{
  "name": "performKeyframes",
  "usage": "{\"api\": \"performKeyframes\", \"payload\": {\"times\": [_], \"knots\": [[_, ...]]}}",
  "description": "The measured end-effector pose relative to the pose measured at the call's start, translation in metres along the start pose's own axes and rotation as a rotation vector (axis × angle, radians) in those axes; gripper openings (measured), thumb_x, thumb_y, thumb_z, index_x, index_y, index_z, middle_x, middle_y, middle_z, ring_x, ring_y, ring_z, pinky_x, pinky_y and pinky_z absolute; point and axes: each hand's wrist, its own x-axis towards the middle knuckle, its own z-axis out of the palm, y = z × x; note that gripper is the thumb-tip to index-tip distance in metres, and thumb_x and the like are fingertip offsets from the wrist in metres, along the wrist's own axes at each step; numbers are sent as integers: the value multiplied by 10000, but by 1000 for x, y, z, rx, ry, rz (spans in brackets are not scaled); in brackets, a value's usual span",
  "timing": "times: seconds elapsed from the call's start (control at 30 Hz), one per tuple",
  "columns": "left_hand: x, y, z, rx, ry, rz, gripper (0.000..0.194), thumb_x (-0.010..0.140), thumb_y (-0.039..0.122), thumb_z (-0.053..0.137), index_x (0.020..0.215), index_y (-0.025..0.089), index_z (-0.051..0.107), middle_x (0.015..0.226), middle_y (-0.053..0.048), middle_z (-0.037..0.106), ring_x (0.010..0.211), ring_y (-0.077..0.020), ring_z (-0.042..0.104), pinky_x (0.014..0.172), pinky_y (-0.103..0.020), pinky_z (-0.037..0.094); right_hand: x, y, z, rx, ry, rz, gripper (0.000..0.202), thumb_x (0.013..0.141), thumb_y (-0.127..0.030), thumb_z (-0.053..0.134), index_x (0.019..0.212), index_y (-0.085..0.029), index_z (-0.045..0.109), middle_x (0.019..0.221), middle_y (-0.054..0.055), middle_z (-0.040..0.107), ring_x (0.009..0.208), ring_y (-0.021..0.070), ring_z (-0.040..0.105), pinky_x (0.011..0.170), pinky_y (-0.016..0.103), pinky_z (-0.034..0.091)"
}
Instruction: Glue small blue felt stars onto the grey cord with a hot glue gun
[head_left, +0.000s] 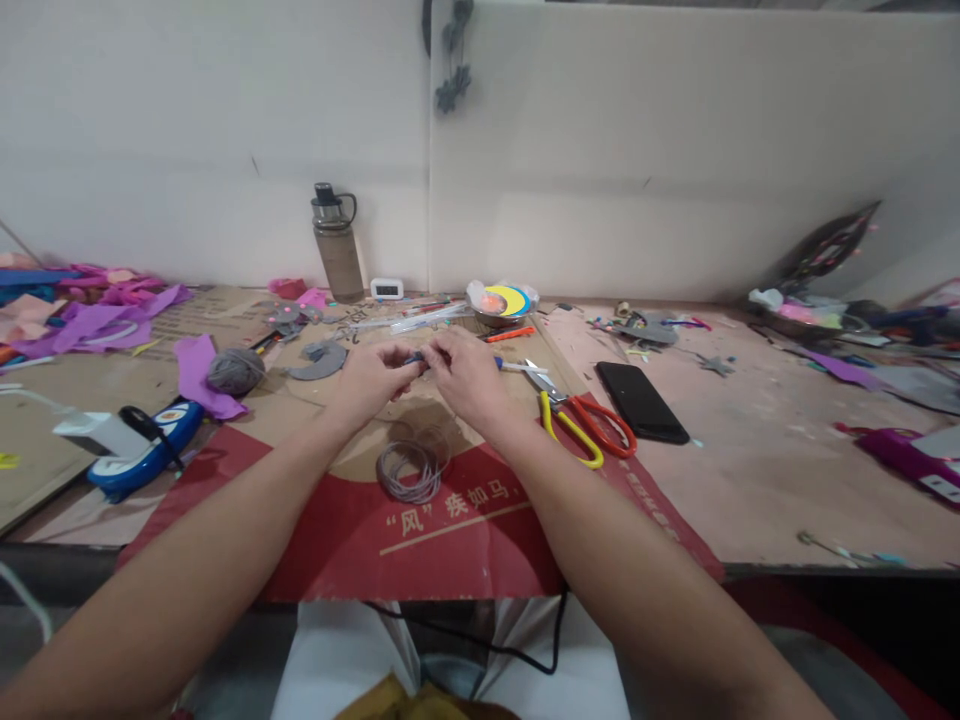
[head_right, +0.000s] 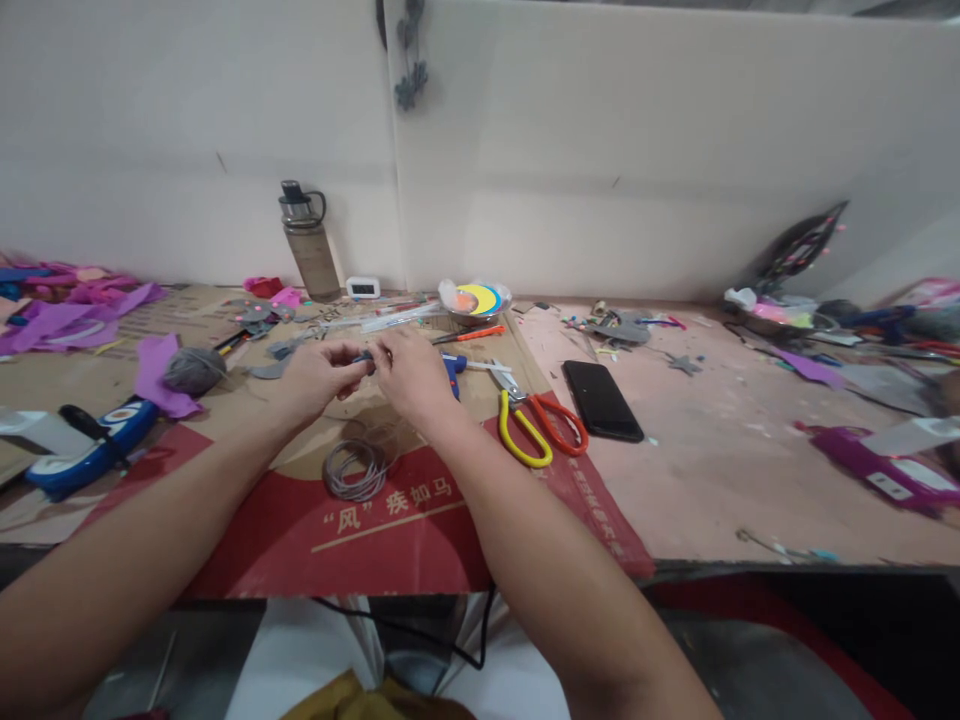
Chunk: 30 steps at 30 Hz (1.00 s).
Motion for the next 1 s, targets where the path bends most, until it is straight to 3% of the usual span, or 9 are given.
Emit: {"api": "performKeyframes", "payload": {"times": [0.4, 0.63, 0.77, 0.87, 1.0], "knots": [[5, -5, 0, 11, -32, -26, 182, 656, 320, 693, 717, 149, 694, 493, 32, 496, 413, -64, 356, 412, -209, 267, 2, 2, -9, -17, -103, -38, 265, 912, -249, 493, 656, -193, 536, 747, 30, 530, 720, 153, 454, 702, 306, 369], [7, -11, 0, 41, -45, -28, 146, 647, 277, 669, 731, 163, 702, 571, 20, 545, 454, -68, 365, 422, -201, 265, 2, 0, -13, -4, -132, -33, 280, 910, -252, 483, 643, -190, 543, 734, 34, 545, 717, 153, 464, 698, 309, 360], [7, -9, 0, 49, -5, -29, 135, 639, 261, 658, 723, 160, 686, 581, 22, 539, 478, -70, 376, 434, -194, 289, 2, 0, -16, 50, -125, -29, 212, 877, -270, 536, 680, -193, 549, 740, 26, 557, 713, 152, 475, 689, 305, 367], [5, -5, 0, 21, 12, -45, 125, 622, 268, 668, 678, 158, 648, 552, 33, 509, 468, -71, 387, 429, -195, 298, 1, 3, -17, 91, -113, -23, 59, 807, -194, 596, 766, -193, 554, 777, 19, 570, 728, 150, 493, 682, 293, 379], [5, -4, -1, -4, 12, -61, 114, 620, 259, 656, 676, 162, 637, 532, 42, 491, 434, -69, 385, 414, -202, 287, 0, 5, -17, 85, -81, -39, 76, 800, -119, 559, 802, -195, 570, 848, 31, 572, 768, 154, 501, 708, 297, 386]]}}
